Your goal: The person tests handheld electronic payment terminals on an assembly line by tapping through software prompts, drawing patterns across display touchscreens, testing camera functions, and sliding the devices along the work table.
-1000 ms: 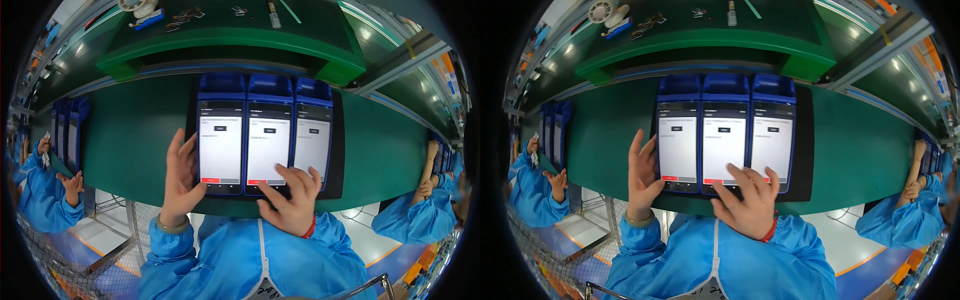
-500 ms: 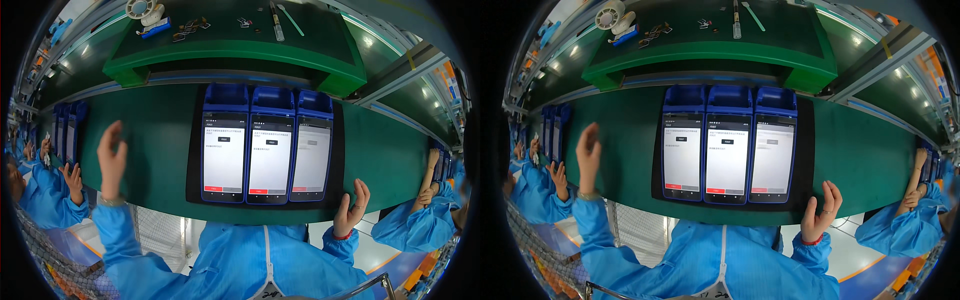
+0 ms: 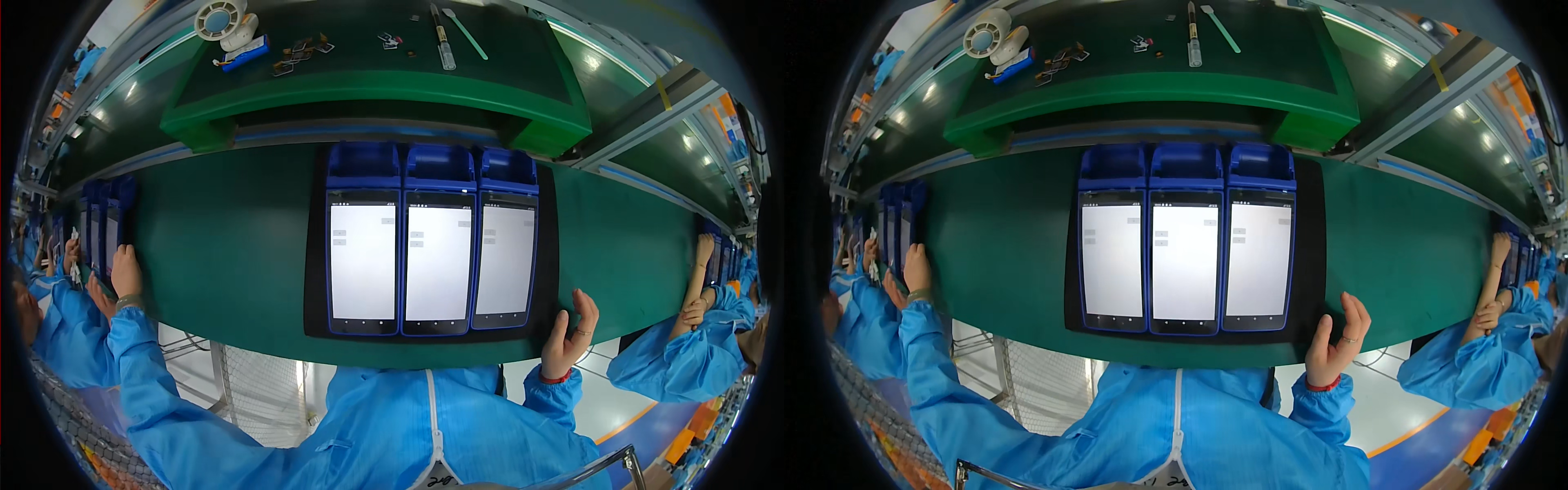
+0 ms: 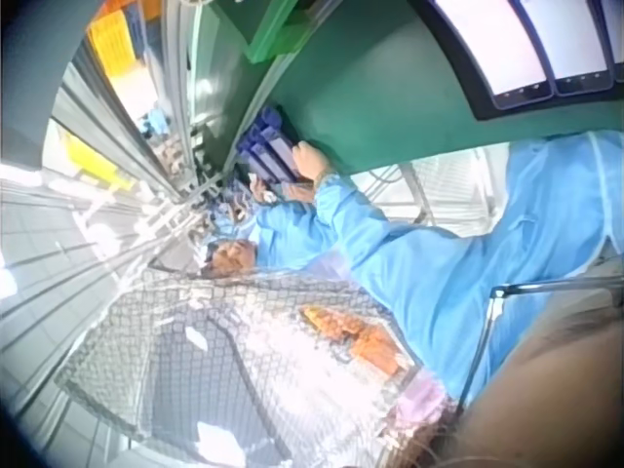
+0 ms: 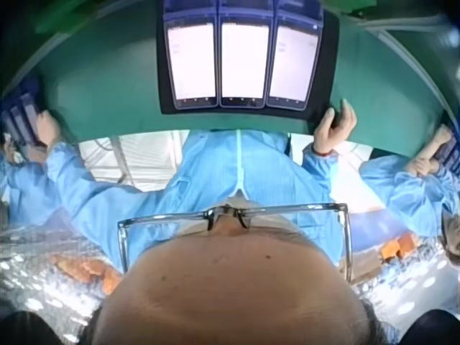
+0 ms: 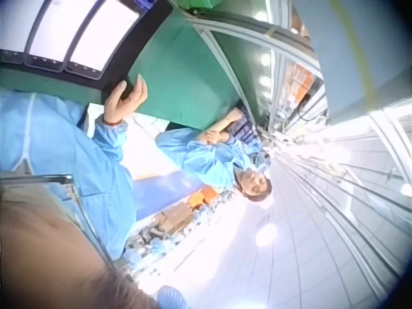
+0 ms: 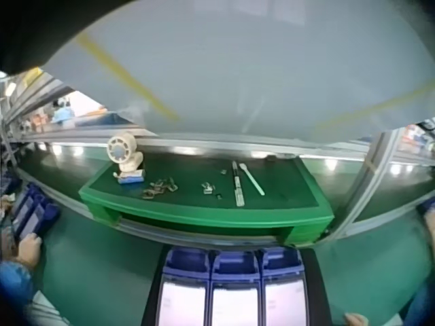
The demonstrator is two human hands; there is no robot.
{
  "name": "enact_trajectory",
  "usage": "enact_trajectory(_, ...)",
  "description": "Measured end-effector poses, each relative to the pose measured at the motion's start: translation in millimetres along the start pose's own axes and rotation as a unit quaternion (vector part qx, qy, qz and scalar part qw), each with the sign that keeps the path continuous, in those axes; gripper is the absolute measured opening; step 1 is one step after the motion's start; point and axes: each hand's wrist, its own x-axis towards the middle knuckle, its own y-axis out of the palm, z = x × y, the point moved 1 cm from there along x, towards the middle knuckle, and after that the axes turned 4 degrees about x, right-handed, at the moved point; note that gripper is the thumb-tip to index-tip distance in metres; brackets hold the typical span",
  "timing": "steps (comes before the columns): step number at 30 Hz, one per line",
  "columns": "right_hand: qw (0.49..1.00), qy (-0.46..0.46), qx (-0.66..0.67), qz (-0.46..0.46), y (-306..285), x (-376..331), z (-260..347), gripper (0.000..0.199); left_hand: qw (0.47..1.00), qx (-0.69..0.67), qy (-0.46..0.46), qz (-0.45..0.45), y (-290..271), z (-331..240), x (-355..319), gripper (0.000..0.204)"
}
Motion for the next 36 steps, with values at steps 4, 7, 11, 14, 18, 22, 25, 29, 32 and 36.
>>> enact_trajectory(4, 1.000, 0.002, -0.005, 0.011, 1.2, 0.2, 2.4, 0.034, 0.992, 0.126, -0.005, 0.016, -0.8, -3.7, -1.2, 0.023)
enact_trajectory(7, 1.000, 0.000, -0.009, 0.006, 0.7, -0.4, 2.2, 0.034, 0.984, 0.175, 0.028, 0.022, -3.1, -2.2, 7.8, 0.025)
enact_trajectory(11, 1.000, 0.010, 0.002, 0.012, 1.0, -1.5, 2.0, 0.035, 0.978, 0.204, 0.044, 0.016, 16.3, 9.1, 5.4, 0.029)
enact_trajectory(14, 0.999, -0.041, -0.014, 0.011, 2.8, -0.2, 9.6, 0.035, 0.972, 0.222, 0.064, 0.037, 18.6, 10.4, 11.7, 0.030)
enact_trajectory(18, 0.980, -0.175, -0.037, 0.091, 9.1, -4.1, 37.4, 0.044, 0.967, 0.242, 0.077, -0.020, 41.4, 28.3, 15.9, 0.015)
enact_trajectory(22, 0.967, -0.222, -0.052, 0.111, 25.3, -8.2, 57.1, 0.043, 0.963, 0.260, 0.058, 0.030, 68.5, 44.2, 21.9, 0.011)
enact_trajectory(25, 0.966, -0.224, -0.069, 0.114, 29.6, -7.7, 57.3, 0.042, 0.964, 0.260, 0.052, 0.026, 67.8, 42.1, 24.8, 0.011)
enact_trajectory(29, 0.960, -0.229, -0.104, 0.127, 32.0, -7.1, 59.3, 0.040, 0.974, 0.219, 0.062, 0.007, 56.2, 31.1, 27.0, 0.011)
enact_trajectory(32, 0.960, -0.241, -0.054, 0.134, 33.8, -8.8, 66.0, 0.040, 0.985, 0.167, 0.036, 0.031, 51.6, 39.2, 29.2, 0.010)
enact_trajectory(36, 0.949, -0.260, -0.057, 0.169, 51.6, -8.7, 91.3, 0.038, 0.993, 0.101, 0.042, 0.047, 27.5, 24.7, 37.7, 0.010)
